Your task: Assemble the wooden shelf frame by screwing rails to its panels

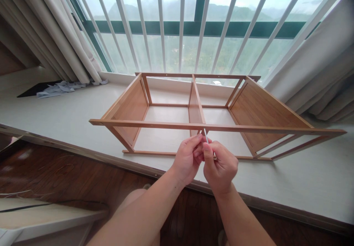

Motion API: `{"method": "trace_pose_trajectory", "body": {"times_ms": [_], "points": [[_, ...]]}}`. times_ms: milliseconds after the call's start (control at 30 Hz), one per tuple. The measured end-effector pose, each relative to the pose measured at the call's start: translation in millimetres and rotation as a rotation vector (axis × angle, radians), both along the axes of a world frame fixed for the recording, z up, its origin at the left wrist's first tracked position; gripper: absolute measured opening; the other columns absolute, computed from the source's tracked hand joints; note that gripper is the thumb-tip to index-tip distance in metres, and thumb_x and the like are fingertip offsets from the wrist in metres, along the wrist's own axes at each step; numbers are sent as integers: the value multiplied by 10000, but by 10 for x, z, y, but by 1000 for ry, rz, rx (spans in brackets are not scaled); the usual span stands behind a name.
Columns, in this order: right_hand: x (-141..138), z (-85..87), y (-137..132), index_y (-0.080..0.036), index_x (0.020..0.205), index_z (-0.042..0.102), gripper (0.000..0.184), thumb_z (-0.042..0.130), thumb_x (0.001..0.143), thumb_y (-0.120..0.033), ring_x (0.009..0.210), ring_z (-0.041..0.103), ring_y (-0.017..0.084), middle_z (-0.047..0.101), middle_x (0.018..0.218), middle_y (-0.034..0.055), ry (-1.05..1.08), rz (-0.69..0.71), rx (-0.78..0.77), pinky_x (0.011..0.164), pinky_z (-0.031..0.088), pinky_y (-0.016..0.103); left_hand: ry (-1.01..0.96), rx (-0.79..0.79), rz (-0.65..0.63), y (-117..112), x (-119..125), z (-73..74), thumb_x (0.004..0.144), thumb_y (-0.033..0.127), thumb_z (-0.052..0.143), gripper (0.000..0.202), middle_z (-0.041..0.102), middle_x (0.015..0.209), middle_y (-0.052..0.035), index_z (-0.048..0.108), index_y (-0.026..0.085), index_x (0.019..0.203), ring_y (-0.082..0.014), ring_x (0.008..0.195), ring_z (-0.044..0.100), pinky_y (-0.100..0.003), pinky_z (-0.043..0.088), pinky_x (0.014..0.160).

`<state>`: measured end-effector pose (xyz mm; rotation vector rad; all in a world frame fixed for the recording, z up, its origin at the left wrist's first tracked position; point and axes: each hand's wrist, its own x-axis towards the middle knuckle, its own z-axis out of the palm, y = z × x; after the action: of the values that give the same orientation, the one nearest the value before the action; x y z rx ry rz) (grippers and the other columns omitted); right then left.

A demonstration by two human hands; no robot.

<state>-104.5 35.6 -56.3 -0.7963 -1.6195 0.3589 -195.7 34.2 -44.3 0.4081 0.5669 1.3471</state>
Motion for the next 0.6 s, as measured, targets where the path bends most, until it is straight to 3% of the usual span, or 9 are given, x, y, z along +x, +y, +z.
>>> {"method": "trace_pose_trajectory", "body": {"times_ms": [167,267,433,600], "points": [[2,-61,9,-181,709,587,190,564,891,-131,613,536,118,585,676,1,73,41,-77,599,417,265,48,17,35,13,-7,19,824,351,659,261,263,501,73,699,96,780,-35,482,281,-158,269,489],[9,-92,11,-175,690,586,217,580,904,-210,628,521,122,554,664,2,180,134,-205,609,403,270,99,63,63,52,-27,34,813,360,674,264,266,494,77,704,98,794,-34,470,272,-168,251,472],[15,-74,9,-170,560,478,419,560,922,-365,532,400,102,404,533,-27,512,419,-491,522,316,255,228,118,80,105,-78,71,781,391,703,290,262,484,85,694,101,783,-29,437,247,-188,190,423],[69,66,13,-181,557,398,441,561,913,-385,425,384,86,377,498,-45,705,719,-806,419,262,232,283,110,6,112,-124,118,765,428,706,328,255,489,94,674,102,768,-10,370,224,-201,120,374]]}}
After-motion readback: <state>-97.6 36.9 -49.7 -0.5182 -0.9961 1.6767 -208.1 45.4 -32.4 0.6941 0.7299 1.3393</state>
